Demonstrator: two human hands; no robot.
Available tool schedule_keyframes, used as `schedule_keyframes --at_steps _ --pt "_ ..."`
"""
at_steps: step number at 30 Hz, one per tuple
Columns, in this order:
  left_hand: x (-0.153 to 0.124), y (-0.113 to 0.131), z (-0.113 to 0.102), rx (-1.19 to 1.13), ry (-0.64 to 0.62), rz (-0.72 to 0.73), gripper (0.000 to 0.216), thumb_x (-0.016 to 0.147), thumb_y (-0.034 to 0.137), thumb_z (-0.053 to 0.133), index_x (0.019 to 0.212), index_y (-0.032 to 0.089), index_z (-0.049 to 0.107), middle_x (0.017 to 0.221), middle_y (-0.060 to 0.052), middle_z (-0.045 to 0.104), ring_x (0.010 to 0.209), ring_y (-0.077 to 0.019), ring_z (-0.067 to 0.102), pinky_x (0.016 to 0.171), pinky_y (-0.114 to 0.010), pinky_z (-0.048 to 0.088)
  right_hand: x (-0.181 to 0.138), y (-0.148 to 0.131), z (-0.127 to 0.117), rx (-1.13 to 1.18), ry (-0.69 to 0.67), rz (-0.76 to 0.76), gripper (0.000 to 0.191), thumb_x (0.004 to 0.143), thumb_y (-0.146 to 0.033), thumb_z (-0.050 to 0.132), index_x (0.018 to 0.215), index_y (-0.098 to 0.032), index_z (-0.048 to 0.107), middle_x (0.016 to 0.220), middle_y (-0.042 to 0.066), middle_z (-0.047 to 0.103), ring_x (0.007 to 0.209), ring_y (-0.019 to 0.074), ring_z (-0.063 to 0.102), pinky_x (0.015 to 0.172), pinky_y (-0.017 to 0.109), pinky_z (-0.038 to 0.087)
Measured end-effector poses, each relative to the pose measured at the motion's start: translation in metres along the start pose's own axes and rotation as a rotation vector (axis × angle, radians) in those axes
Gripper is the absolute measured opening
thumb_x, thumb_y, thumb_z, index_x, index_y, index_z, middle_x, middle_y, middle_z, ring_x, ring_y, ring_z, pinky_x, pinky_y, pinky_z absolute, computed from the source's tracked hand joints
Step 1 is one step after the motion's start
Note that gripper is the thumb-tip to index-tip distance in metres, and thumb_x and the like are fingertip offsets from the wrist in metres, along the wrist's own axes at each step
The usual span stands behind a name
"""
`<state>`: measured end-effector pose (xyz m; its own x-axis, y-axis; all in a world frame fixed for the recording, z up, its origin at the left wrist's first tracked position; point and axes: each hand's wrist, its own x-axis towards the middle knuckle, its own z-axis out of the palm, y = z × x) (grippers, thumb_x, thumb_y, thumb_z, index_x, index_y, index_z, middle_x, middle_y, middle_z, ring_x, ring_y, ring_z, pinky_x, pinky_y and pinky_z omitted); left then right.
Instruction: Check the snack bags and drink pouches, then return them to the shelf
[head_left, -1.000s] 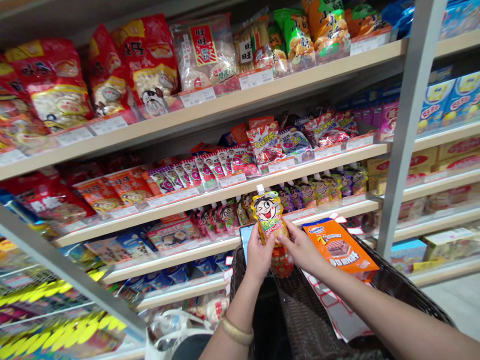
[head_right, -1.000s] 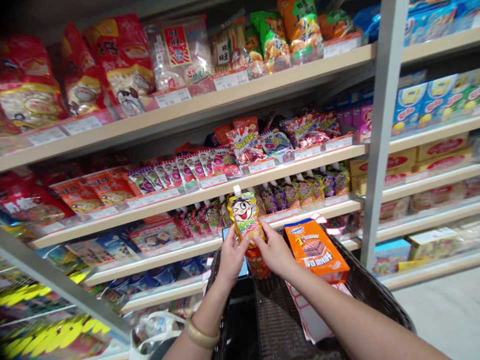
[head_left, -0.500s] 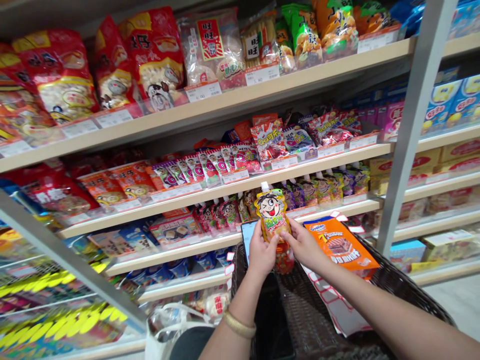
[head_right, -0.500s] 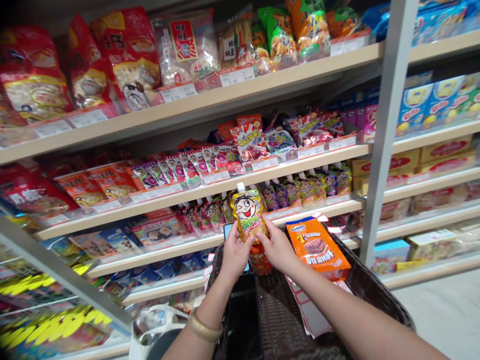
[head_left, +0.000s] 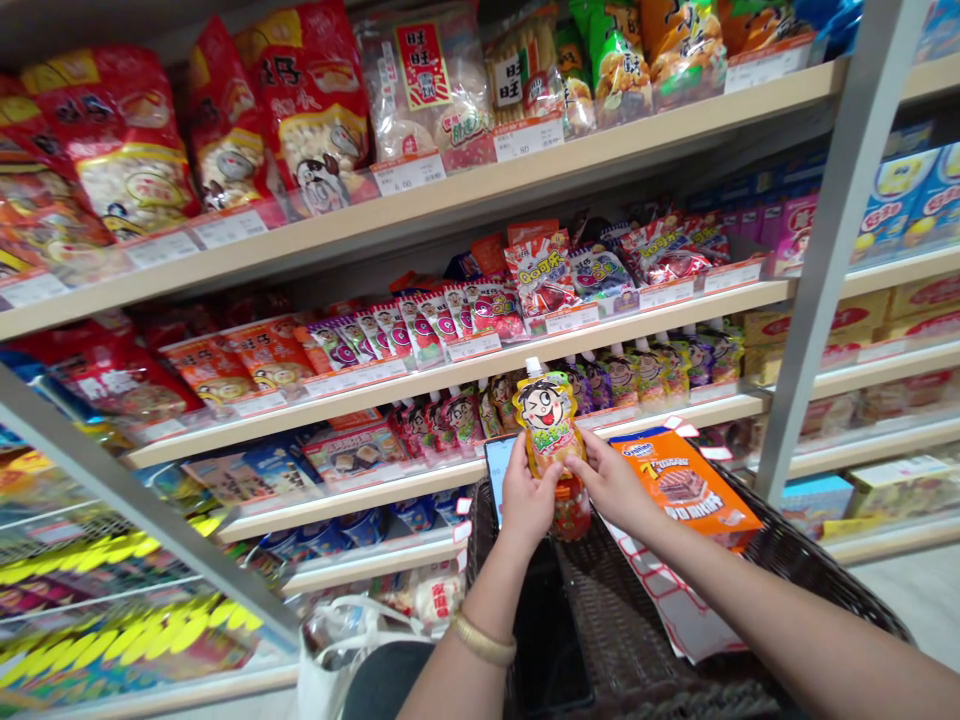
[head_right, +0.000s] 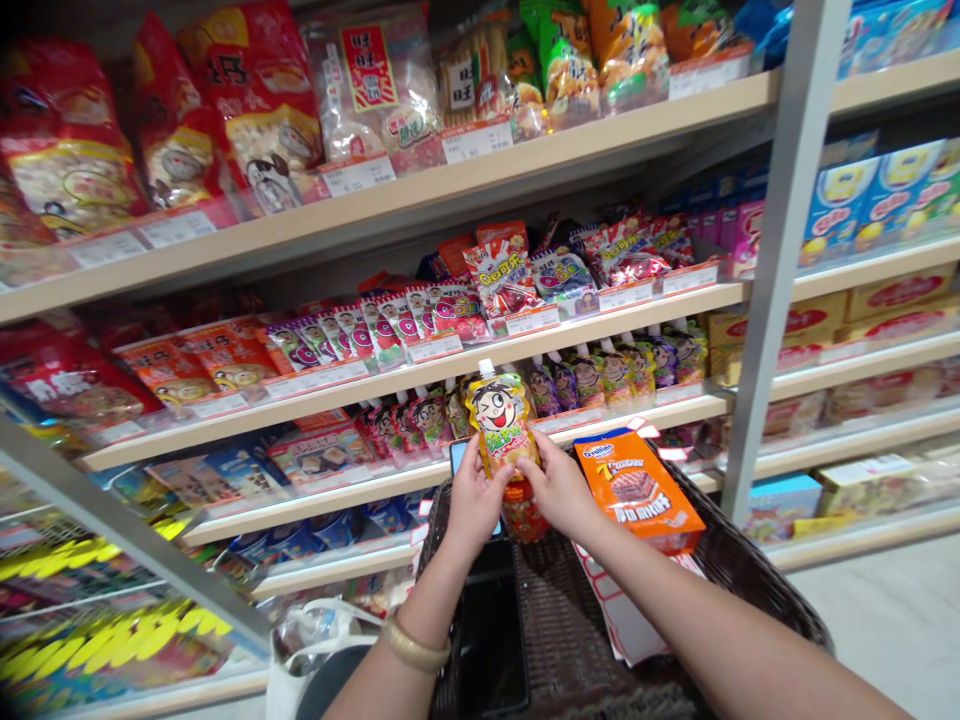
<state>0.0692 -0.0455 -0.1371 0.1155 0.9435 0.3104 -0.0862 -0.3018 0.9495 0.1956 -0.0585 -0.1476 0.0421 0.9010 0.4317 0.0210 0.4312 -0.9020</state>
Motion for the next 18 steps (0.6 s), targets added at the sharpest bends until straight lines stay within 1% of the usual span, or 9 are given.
schedule_keyframes --at_steps 3,7,13,18 --pt "0.0 0.0001 0.0006 -0.003 0.009 -0.009 0.069 0.075 0.013 0.064 0.139 0.014 0.04 0.142 -0.016 0.055 0.125 -0.0242 0.059 0.108 -0.037 0.047 0.0002 0.0009 -0.0008 -0.043 0.005 0.006 0.043 0.086 -0.032 0.053 0.127 -0.021 0.054 0.127 0.01 0.067 0.116 0.0243 0.064 0.102 0.042 0.05" --pt "0.0 -0.0005 0.0008 -0.003 0.02 -0.014 0.069 0.074 0.013 0.065 0.139 0.016 0.04 0.142 -0.016 0.054 0.126 -0.0243 0.058 0.108 -0.037 0.046 0.0004 0.0039 -0.0014 -0.085 0.01 0.005 0.044 0.087 -0.03 0.052 0.13 -0.022 0.052 0.128 0.009 0.067 0.116 0.0234 0.064 0.102 0.042 0.05" --pt "-0.0001 -0.0012 0.0003 -0.01 0.029 -0.014 0.069 0.074 0.014 0.065 0.138 0.015 0.039 0.143 -0.017 0.052 0.127 -0.025 0.057 0.109 -0.038 0.046 0.0002 0.0045 -0.0011 -0.039 0.018 0.017 0.045 0.085 -0.026 0.053 0.13 -0.022 0.052 0.127 0.01 0.067 0.115 0.0241 0.065 0.102 0.043 0.05" --pt "0.0008 -0.0037 -0.0004 -0.029 0.047 -0.025 0.073 0.072 0.015 0.068 0.139 0.014 0.039 0.145 -0.017 0.05 0.13 -0.0259 0.054 0.11 -0.038 0.044 0.001 0.0039 -0.0015 -0.002 0.017 0.025 0.048 0.084 -0.028 0.058 0.131 -0.023 0.054 0.122 0.008 0.07 0.112 0.0251 0.067 0.101 0.045 0.051"
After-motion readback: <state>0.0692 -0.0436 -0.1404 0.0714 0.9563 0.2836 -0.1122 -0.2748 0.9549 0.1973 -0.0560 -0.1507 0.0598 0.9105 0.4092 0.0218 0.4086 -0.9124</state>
